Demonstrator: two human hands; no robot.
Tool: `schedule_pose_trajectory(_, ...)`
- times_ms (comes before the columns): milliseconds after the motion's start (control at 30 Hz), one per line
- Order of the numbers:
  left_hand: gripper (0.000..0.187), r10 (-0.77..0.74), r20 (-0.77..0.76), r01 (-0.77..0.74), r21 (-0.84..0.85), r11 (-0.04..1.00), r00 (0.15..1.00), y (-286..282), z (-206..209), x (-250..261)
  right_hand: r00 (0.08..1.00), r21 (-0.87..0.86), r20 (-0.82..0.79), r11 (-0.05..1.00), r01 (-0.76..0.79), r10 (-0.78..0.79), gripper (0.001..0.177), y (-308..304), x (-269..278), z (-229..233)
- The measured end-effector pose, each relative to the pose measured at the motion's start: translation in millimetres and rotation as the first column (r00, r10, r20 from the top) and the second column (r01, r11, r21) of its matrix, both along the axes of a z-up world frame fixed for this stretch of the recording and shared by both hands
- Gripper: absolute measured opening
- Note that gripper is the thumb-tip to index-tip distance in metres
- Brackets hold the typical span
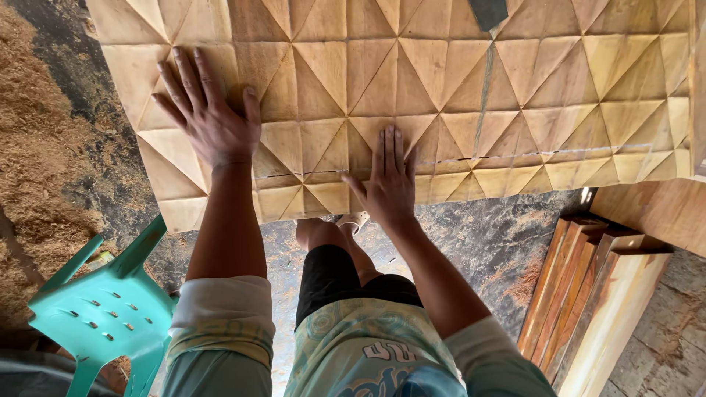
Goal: The person sands a large wooden panel featuring a geometric triangular pattern using a sanding block. The person moves the block back and forth across the surface, focusing on smoothing the edges and the textured faces of the design.
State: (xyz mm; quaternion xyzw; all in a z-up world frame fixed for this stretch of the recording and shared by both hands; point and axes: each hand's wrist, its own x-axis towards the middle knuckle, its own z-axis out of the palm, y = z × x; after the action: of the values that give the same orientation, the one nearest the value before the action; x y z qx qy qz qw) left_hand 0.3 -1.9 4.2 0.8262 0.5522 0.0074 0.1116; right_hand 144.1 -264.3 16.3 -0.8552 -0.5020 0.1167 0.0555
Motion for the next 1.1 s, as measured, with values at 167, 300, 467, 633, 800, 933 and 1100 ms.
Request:
schedule_pose_trajectory(167, 0.085, 0.003, -0.015, -0.003, 0.009, 1.000, 1.000, 1, 0, 0, 0.997, 0.016, -0.065, 0.999, -0.029, 0.030, 0.105, -1, -1, -1)
schedule_pose_trajectory(300, 0.085, 0.007, -0.012, -0.007, 0.005, 1.000, 1.000, -1, -7, -4, 0.983, -0.055, -0.090, 0.984, -0.168, 0.162, 0.111, -4, 6, 0)
schedule_pose_trajectory(467, 0.086, 0.015, -0.040, -0.015, 0.011, 1.000, 0.999, 3, -10, -7, 0.915, -0.082, -0.102, 0.913, -0.399, 0.391, 0.111, -4, 35, 2)
schedule_pose_trajectory(633, 0.083, 0.019, 0.015, -0.018, -0.032, 0.999, 1.000, 1, -4, -4, 0.846, -0.125, -0.039, 0.837, -0.532, 0.532, 0.104, 1, 54, 3)
schedule_pose_trajectory(800, 0.082, 0.012, 0.060, -0.010, -0.042, 0.999, 0.998, -1, 7, -1, 0.937, 0.120, -0.086, 0.938, -0.327, 0.337, 0.087, -5, 40, 8)
schedule_pose_trajectory(933, 0.082, 0.015, 0.058, -0.013, -0.026, 1.000, 0.998, -3, 6, -7, 0.958, 0.383, -0.265, 0.899, 0.212, -0.113, 0.052, -13, 14, 6)
schedule_pose_trajectory(1100, 0.082, 0.014, 0.064, -0.013, -0.008, 1.000, 0.998, -1, 6, -1, 0.956, 0.478, -0.033, 0.835, 0.273, -0.293, 0.029, 14, 0, -7)
